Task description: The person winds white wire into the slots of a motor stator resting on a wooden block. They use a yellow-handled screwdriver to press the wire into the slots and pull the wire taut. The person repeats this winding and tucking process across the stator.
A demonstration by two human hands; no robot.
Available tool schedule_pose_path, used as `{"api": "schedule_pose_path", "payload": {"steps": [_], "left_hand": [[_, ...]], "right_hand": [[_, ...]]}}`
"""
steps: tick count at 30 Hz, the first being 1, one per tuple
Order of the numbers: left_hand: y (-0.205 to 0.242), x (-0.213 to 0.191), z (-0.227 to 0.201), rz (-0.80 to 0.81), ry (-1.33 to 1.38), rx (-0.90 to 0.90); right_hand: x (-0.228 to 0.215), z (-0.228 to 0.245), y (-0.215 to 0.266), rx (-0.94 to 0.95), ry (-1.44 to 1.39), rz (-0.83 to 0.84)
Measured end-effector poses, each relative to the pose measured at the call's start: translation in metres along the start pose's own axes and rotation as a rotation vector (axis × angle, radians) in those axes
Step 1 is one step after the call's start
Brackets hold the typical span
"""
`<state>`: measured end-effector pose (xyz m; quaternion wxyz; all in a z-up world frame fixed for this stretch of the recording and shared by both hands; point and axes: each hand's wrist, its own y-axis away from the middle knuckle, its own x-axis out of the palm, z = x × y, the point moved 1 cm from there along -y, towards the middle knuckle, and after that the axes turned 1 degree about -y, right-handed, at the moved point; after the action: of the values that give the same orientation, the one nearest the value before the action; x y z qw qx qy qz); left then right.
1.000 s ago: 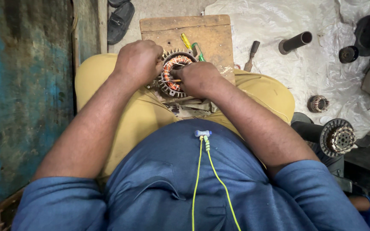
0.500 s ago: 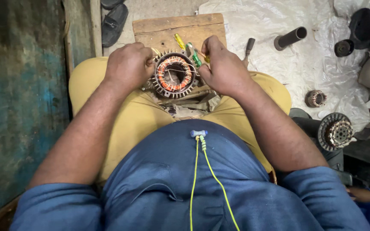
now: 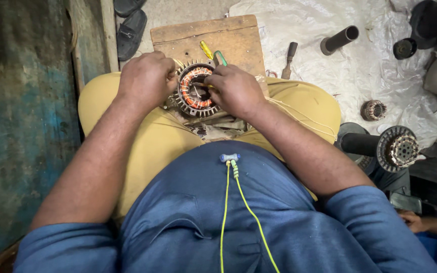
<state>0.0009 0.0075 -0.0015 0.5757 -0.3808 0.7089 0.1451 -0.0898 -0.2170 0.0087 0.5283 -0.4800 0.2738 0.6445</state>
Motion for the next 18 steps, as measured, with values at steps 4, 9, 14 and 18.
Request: {"api": "schedule_pose_path", "payload": {"steps": [4,9,14,18], "left_hand": [[-0.0016,-0.0051,-0.0002,0.013,-0.029,-0.007],[-0.0020,-0.0098,-0.0002,0.033,-0.024,-0.023],[-0.0019,-0.0100,-0.0020,0.041,-0.039,-0.026],[-0.0031,-0.0096,-0.0013,0.046,-0.050,-0.021]], "right_hand": [[0.0032,-0.0031,-0.0009,0.026,-0.009,0.014],[0.0046,-0.0032,0.0003,0.009,0.002,-0.001],[0.0047,-0.0041,0.0024,0.022,-0.033,-0.014],[0.0062,-0.0054,0.0031,0.013,-0.041,-0.023]]}}
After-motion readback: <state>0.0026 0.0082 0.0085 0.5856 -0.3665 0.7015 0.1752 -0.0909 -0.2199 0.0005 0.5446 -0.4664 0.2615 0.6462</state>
